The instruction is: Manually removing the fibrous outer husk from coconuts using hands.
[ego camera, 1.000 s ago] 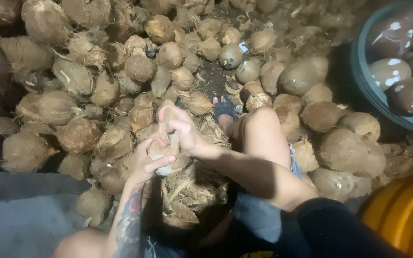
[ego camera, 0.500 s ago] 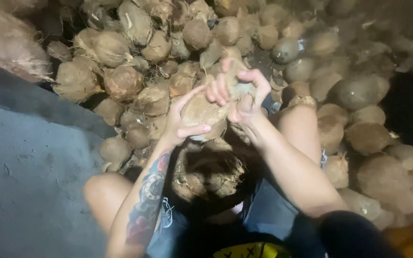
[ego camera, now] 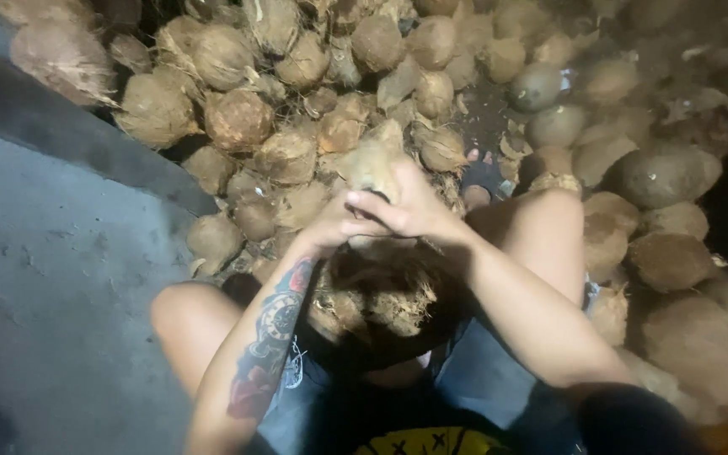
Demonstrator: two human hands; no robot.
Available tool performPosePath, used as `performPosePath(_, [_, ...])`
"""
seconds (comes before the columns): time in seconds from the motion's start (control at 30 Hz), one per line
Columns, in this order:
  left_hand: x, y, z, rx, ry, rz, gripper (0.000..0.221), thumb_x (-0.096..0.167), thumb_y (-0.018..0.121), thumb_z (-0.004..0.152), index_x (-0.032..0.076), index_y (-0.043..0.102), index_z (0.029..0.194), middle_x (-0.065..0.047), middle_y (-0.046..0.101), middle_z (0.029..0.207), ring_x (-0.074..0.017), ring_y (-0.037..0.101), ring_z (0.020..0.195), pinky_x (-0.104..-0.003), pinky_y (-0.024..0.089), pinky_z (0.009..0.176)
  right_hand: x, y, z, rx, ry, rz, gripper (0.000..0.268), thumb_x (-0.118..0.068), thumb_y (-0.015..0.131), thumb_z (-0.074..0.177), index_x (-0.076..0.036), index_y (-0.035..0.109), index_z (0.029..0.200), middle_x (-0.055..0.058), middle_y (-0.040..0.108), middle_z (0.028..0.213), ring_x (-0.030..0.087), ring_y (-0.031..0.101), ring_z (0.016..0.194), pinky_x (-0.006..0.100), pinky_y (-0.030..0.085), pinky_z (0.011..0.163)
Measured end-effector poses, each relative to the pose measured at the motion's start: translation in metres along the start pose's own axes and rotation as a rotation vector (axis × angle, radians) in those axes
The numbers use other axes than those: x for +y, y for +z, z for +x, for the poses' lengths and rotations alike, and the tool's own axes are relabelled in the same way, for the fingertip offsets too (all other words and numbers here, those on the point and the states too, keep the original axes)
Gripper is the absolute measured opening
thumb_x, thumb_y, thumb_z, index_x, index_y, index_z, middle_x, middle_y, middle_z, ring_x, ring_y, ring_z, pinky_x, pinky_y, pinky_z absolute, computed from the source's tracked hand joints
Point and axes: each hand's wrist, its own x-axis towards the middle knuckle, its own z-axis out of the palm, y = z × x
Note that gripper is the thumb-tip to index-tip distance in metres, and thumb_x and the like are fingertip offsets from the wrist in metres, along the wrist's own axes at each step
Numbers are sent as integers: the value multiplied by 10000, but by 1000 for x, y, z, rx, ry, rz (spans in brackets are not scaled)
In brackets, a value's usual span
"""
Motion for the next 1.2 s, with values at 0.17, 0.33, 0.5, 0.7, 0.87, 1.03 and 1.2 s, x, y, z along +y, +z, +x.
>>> performPosePath(0.17, [-5, -5, 0, -56, 187, 21, 681, 231, 1034, 600, -25, 631, 1086, -163, 693, 1032, -298, 696, 1006, -466, 599, 872, 0, 16, -1, 306, 194, 368, 396, -201, 669, 1006, -56, 602, 644, 33, 489, 535, 123, 455, 472, 335, 559, 538])
performPosePath(0.33, [-12, -35, 6, -24, 310, 187, 741, 369, 1058, 537, 57, 744, 1131, -67, 767, 1084, -183, 686, 1059, -387, 490, 1025, -48, 7, 26, 584, 288, 918, 563, -395, 604, 982, -142, 367, 539, -26, 217, 405, 82, 207, 351, 228, 336, 393])
performPosePath(0.5, [10, 7, -1, 218, 62, 245, 1196, 571, 883, 574, 15, 434, 1533, -250, 507, 1590, -360, 513, 1470, -612, 281, 1265, -54, -28, 48, 898, 256, 1352, 513, -282, 585, 943, -171, 385, 484, -86, 260, 424, 91, 244, 359, 267, 170, 368])
performPosePath(0.7, [10, 15, 0, 268, 186, 212, 951, 436, 901, 652, 8, 566, 1432, -219, 658, 1443, -337, 626, 1362, -514, 414, 1230, -33, -34, 54, 1248, 436, 1166, 503, -292, 618, 885, -196, 320, 491, -77, 216, 430, 105, 196, 358, 280, 152, 362])
performPosePath(0.87, [22, 0, -38, 132, 231, 64, 999, 454, 926, 608, 58, 561, 1450, -134, 648, 1457, -295, 629, 1361, -538, 489, 1198, -6, -154, 44, 1484, 214, 887, 828, -373, 564, 749, -83, 329, 1488, 191, 326, 1437, 408, 363, 1184, 630, 402, 919])
performPosePath(1.03, [20, -31, -58, -1, 337, -435, 649, 408, 944, 848, 107, 662, 1350, -241, 587, 1501, -458, 519, 1468, -728, 359, 1267, -16, -178, 4, 1232, 218, -19, 831, -597, 791, 737, -136, 730, 1426, 38, 842, 1179, 110, 548, 548, 286, 474, 521])
performPosePath(1.2, [-7, -54, -72, 294, 174, -614, 752, 290, 888, 773, 45, 548, 1397, -191, 566, 1443, -330, 616, 1266, -487, 588, 1048, -18, -103, -19, 416, 1085, -518, 1216, -526, 721, 1039, -33, -239, 1599, 259, -47, 1766, 354, 510, 1501, 509, 379, 1246])
